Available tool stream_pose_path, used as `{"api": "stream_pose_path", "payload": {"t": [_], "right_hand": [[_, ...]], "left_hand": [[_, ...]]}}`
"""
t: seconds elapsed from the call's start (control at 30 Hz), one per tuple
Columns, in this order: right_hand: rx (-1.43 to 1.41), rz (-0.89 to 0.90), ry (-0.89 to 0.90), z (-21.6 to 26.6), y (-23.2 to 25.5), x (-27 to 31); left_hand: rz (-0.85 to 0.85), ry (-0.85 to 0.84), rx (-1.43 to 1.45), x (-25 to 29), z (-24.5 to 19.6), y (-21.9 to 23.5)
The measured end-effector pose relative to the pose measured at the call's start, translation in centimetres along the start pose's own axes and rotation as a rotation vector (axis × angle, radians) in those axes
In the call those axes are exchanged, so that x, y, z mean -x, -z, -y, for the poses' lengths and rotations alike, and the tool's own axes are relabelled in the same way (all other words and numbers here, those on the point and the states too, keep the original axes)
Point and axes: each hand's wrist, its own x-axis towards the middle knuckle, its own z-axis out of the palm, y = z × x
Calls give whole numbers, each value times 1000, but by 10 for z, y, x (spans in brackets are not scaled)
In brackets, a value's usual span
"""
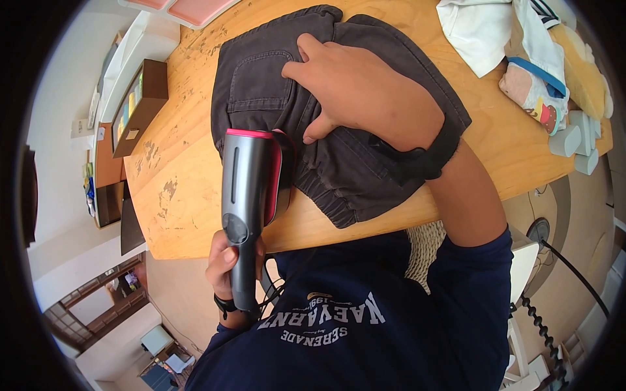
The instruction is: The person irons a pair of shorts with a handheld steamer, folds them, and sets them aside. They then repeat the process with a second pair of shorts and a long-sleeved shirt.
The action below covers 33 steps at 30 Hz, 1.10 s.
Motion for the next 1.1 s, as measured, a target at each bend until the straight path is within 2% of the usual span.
{"api": "stream_pose_path", "payload": {"t": [0.57,0.63,0.77,0.83,1.1], "right_hand": [[-4,-4,-8,2,1,0],[-43,60,-51,4,4,-2],[2,15,-18,0,0,-2],[-5,136,-105,2,7,-5],[-1,109,-75,-1,7,-4]], "left_hand": [[70,46,-82,-43,-17,-20],[25,44,-176,-51,-16,-22],[51,23,-156,-66,-18,-29],[40,26,-150,-69,-19,-34],[36,8,-105,-71,-12,-35]]}}
